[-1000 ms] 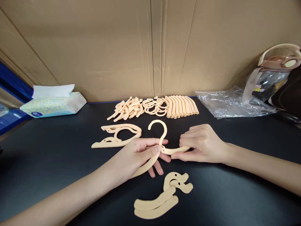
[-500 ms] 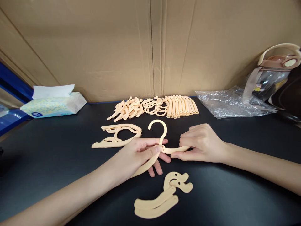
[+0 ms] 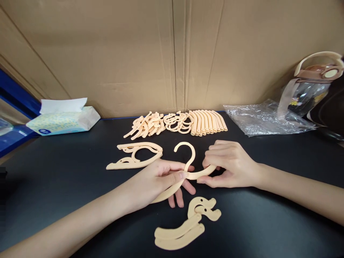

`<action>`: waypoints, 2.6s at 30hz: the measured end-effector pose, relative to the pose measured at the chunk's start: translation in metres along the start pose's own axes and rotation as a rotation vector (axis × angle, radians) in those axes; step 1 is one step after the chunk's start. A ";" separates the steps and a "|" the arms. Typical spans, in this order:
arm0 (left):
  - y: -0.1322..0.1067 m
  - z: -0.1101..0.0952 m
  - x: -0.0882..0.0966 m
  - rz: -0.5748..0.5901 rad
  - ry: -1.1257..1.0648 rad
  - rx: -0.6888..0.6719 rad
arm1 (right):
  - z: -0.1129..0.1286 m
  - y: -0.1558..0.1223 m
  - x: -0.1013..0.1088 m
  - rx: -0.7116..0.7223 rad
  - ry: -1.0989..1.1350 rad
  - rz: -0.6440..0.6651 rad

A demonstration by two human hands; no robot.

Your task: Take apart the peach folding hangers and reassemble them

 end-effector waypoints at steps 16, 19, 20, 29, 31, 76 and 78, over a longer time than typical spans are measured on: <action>-0.001 -0.005 -0.003 0.034 0.058 0.026 | 0.004 0.000 0.007 0.062 -0.011 -0.103; -0.001 -0.005 -0.003 0.034 0.070 0.026 | 0.003 0.000 0.002 0.072 0.021 -0.027; -0.001 -0.005 -0.003 0.029 0.077 0.028 | 0.002 0.001 0.000 0.077 0.027 0.002; -0.004 -0.009 -0.011 -0.103 0.302 -0.002 | 0.000 0.002 0.002 -0.016 0.181 0.046; -0.006 -0.012 -0.011 -0.176 0.558 -0.081 | -0.002 0.003 0.002 -0.070 0.182 0.022; -0.013 -0.021 -0.011 -0.414 1.358 -0.554 | -0.032 0.000 -0.002 -0.380 0.251 -0.067; -0.014 -0.022 -0.012 -0.411 1.349 -0.551 | -0.026 0.002 0.000 -0.324 0.217 -0.067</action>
Point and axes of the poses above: each hand's wrist, its own y-axis towards the middle knuckle, its own x-axis out of the back of the hand, z = x × y, the point moved 5 cm from there along y, towards the middle knuckle, and after that the axes turned 4 degrees about z, right-handed, at the moved point
